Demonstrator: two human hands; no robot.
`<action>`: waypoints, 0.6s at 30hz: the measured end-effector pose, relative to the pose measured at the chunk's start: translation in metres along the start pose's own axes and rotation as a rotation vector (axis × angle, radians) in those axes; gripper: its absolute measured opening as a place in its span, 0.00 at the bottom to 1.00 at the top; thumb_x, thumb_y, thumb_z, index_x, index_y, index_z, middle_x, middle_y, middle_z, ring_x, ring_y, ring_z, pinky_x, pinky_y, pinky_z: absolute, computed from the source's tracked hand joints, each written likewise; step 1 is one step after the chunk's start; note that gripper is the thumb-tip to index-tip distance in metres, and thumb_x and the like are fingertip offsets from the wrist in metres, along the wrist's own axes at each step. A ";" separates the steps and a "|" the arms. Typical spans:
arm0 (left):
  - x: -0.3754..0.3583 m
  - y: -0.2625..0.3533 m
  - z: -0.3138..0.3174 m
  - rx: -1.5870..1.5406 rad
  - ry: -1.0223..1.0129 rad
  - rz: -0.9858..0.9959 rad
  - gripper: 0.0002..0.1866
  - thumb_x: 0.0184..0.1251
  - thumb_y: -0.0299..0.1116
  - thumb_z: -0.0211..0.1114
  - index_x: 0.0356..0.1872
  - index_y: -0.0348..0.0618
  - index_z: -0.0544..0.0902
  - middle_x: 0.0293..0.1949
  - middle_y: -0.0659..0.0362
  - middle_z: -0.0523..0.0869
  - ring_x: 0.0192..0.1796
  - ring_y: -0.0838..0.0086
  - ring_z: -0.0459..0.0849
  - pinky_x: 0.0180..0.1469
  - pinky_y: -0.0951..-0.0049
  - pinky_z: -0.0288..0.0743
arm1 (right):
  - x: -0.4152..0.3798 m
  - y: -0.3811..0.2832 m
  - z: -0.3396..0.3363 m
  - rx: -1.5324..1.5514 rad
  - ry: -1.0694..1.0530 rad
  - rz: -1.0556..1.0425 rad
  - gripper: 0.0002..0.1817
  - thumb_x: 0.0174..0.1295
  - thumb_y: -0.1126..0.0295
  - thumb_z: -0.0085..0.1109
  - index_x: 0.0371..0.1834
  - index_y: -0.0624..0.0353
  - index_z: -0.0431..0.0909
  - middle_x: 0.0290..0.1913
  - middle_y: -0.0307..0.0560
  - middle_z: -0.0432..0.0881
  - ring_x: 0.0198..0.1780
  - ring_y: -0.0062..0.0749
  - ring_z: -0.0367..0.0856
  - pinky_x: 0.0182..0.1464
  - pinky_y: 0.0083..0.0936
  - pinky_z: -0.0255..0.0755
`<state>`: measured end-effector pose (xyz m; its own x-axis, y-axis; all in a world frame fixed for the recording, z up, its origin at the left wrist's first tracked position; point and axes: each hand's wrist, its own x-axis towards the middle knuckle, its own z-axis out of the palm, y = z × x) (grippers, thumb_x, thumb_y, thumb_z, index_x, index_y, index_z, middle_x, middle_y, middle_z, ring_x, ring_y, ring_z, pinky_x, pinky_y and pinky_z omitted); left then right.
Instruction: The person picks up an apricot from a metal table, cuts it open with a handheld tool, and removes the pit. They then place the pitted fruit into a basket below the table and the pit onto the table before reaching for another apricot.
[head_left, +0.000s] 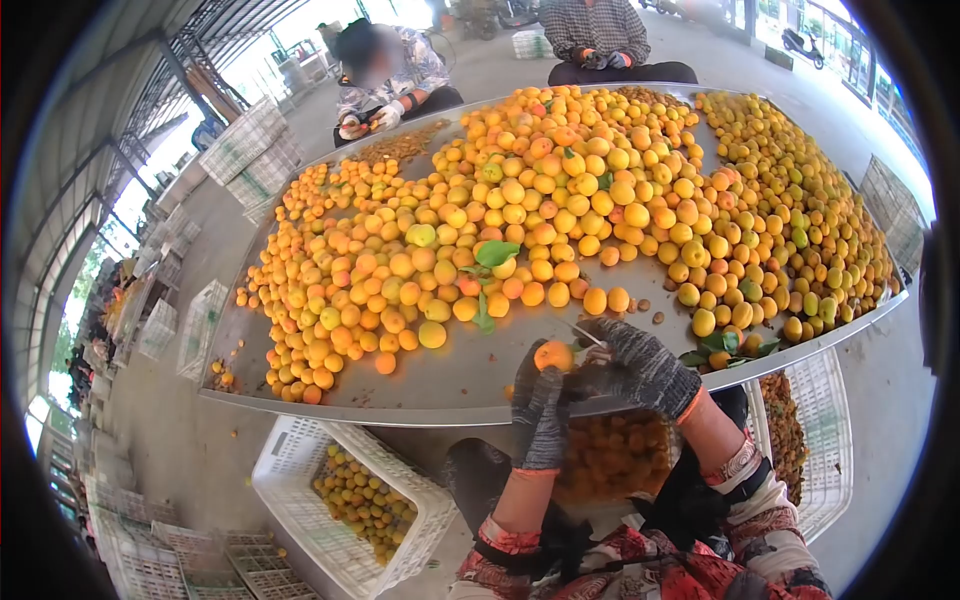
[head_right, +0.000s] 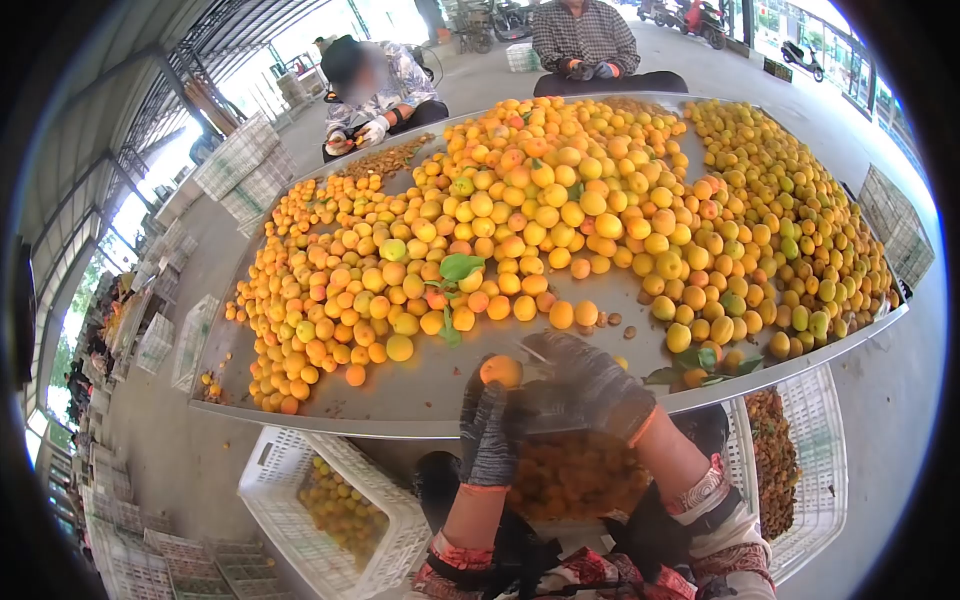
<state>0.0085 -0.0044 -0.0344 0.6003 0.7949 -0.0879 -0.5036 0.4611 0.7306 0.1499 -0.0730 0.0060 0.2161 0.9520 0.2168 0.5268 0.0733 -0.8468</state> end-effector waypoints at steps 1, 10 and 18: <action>0.001 0.003 0.000 0.002 0.002 0.006 0.21 0.64 0.33 0.58 0.58 0.45 0.68 0.48 0.58 0.75 0.45 0.75 0.77 0.46 0.73 0.75 | 0.000 -0.006 -0.004 0.003 -0.003 -0.006 0.27 0.53 0.74 0.61 0.58 0.63 0.66 0.49 0.49 0.76 0.49 0.33 0.76 0.53 0.27 0.69; 0.008 0.014 -0.018 -0.192 -0.055 0.082 0.23 0.62 0.32 0.60 0.58 0.43 0.67 0.45 0.56 0.77 0.39 0.72 0.79 0.45 0.66 0.76 | -0.024 0.005 -0.008 0.288 0.191 0.188 0.20 0.57 0.74 0.58 0.53 0.65 0.69 0.39 0.49 0.79 0.37 0.30 0.79 0.39 0.25 0.73; -0.003 0.029 -0.006 -0.157 -0.169 0.076 0.28 0.60 0.40 0.62 0.58 0.39 0.66 0.44 0.55 0.78 0.37 0.71 0.81 0.44 0.69 0.77 | -0.037 -0.044 0.021 -0.055 0.264 -0.111 0.21 0.58 0.82 0.52 0.56 0.65 0.65 0.43 0.48 0.78 0.42 0.27 0.78 0.45 0.22 0.72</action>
<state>-0.0113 0.0093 -0.0168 0.6456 0.7586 0.0876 -0.6340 0.4686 0.6152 0.1011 -0.1048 0.0249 0.3576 0.8280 0.4318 0.6014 0.1495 -0.7848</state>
